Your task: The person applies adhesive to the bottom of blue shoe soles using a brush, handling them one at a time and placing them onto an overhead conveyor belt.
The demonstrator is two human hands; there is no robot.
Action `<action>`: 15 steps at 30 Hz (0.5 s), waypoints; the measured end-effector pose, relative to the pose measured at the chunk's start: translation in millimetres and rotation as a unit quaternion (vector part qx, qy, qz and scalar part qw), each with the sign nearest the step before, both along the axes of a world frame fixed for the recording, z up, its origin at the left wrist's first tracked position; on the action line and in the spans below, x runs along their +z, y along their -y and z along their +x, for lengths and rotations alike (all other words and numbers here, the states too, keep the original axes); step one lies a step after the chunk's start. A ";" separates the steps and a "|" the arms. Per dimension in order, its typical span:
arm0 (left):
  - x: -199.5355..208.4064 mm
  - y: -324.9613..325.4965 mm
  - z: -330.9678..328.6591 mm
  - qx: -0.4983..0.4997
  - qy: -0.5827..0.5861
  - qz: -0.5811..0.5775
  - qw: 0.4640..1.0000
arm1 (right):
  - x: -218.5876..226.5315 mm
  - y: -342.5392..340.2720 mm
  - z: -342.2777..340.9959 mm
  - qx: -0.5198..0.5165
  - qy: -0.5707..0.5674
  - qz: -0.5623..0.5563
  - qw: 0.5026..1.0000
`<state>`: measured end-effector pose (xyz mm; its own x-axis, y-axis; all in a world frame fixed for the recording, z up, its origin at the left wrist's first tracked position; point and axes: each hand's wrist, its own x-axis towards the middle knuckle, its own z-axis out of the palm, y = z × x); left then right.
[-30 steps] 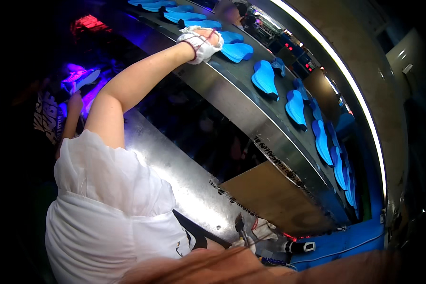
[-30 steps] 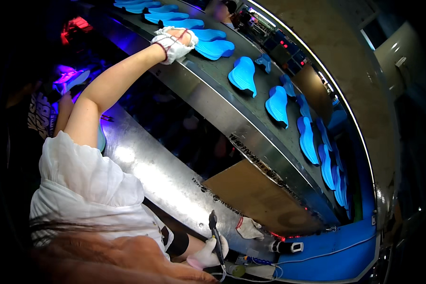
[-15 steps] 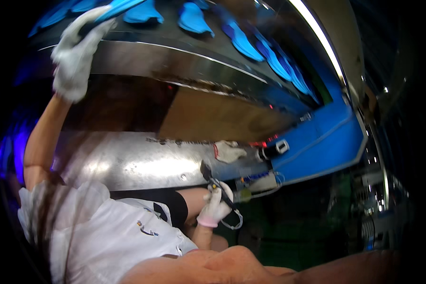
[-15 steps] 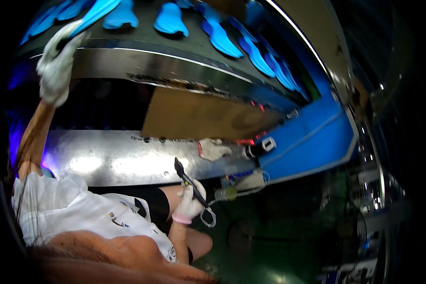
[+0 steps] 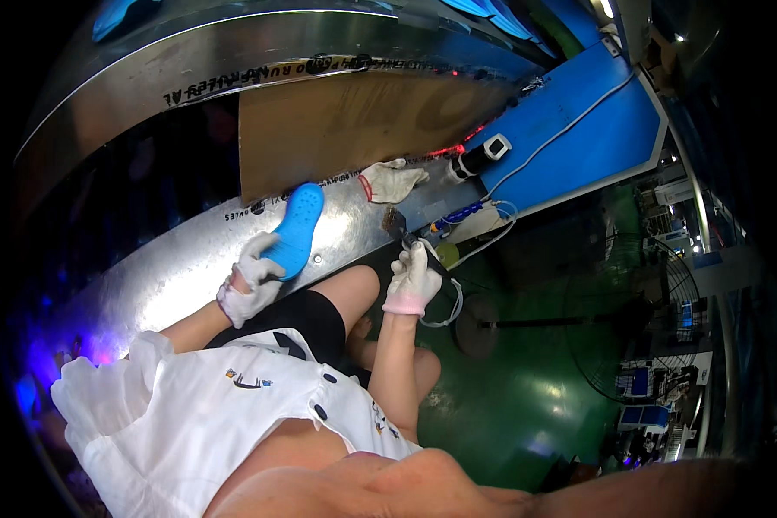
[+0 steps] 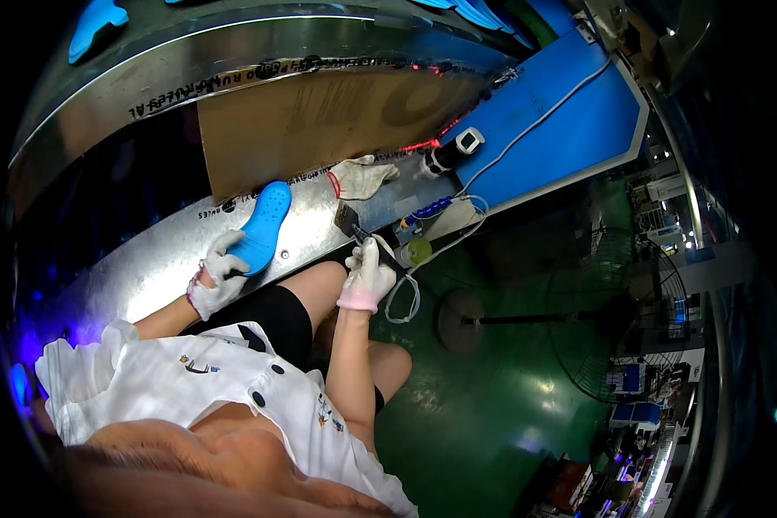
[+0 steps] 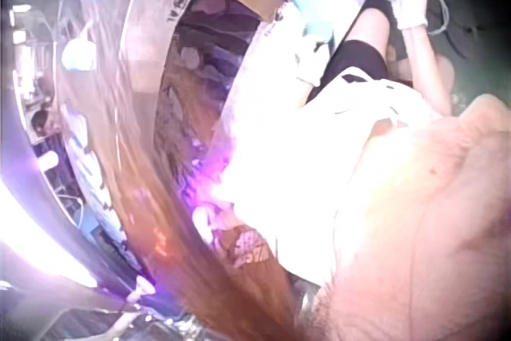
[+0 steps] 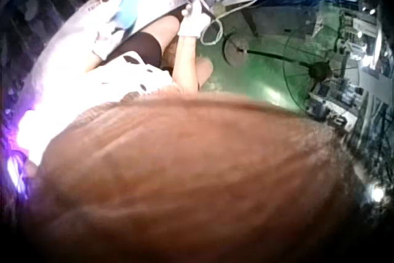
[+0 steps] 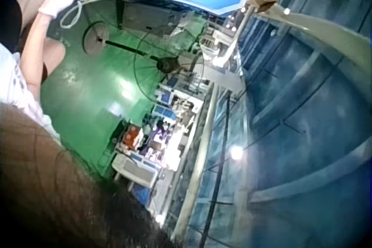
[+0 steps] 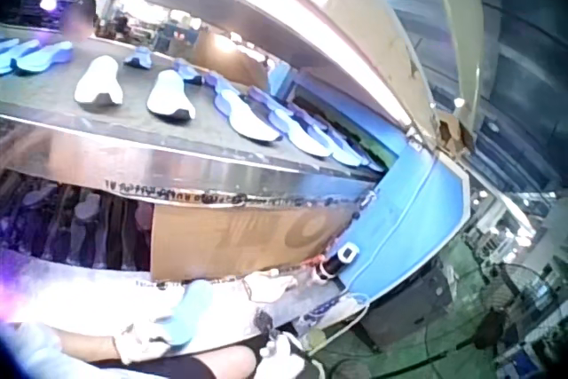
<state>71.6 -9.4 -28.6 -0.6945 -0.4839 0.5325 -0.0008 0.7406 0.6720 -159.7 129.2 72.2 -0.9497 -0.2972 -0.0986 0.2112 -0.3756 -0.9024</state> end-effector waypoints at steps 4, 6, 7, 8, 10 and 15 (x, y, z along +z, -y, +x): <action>63.6 3.1 6.5 0.072 -0.062 0.499 0.862 | -10.7 2.7 5.1 0.022 0.031 -0.007 0.999; 44.0 32.7 -12.1 -0.024 -0.140 0.734 0.664 | -9.9 4.6 13.1 0.039 0.056 -0.008 0.998; 1.3 55.0 -23.5 -0.294 -0.174 0.782 0.521 | -11.8 5.9 16.6 0.048 0.070 -0.023 0.996; -1.1 61.5 -31.4 -0.344 -0.151 0.802 0.465 | -15.8 7.5 16.3 0.049 0.082 -0.044 0.994; 16.6 53.9 -49.8 -0.299 -0.118 0.838 0.440 | -23.9 7.5 20.2 0.066 0.076 -0.055 0.993; 10.4 26.2 -77.0 -0.213 -0.155 0.898 0.353 | -40.4 11.5 23.4 0.089 0.012 0.084 0.992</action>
